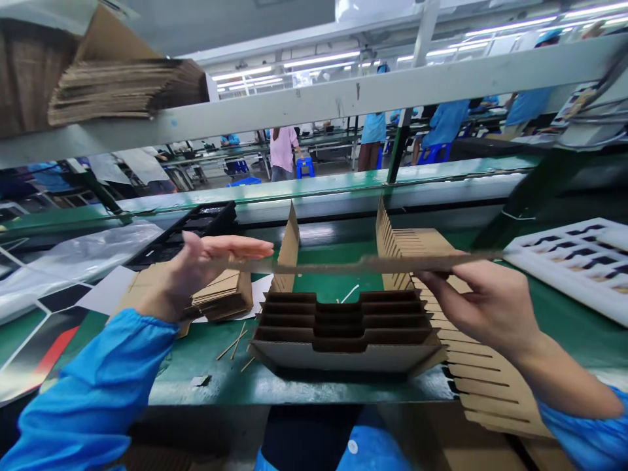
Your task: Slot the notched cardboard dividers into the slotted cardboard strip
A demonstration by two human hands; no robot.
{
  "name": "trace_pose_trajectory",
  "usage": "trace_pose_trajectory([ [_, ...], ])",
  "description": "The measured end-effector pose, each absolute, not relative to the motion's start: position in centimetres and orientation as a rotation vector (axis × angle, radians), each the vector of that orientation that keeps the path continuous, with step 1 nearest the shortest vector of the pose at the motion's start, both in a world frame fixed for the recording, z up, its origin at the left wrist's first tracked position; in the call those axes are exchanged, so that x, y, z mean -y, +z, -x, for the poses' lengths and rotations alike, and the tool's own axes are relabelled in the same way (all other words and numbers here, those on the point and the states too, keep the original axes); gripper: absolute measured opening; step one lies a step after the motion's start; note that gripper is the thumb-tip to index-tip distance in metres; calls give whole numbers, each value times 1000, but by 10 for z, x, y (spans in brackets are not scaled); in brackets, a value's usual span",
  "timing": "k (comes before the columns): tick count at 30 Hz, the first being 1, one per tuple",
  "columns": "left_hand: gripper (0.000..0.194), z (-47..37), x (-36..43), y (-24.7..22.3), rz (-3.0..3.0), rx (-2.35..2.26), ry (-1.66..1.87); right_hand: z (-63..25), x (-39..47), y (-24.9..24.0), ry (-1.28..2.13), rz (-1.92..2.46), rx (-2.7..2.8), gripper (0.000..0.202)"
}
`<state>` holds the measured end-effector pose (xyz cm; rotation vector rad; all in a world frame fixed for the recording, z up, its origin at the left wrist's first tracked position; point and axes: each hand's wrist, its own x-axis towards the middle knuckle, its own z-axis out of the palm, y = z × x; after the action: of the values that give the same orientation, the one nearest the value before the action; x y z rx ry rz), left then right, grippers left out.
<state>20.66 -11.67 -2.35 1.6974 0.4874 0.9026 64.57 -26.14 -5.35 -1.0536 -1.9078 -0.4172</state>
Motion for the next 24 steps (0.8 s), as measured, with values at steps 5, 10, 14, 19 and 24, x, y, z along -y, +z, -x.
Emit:
trace_pose_trajectory([
  [5,46,-207,113,-68,-1642,-592,1343,-656,245,-62,16,1385,1708,28],
  [10,23,-234,126,-84,-1803,-835,1502,-664,239,-67,271,1491,1539,50],
  [14,25,-241,135,-88,-1836,-877,1386,-671,245,-69,302,1540,1480,57],
  [19,18,-241,134,-96,-1913,-912,1335,-673,248,-72,191,1539,1647,56],
  [24,17,-241,135,-102,-2019,-982,1334,-680,246,-81,182,1547,1776,50],
])
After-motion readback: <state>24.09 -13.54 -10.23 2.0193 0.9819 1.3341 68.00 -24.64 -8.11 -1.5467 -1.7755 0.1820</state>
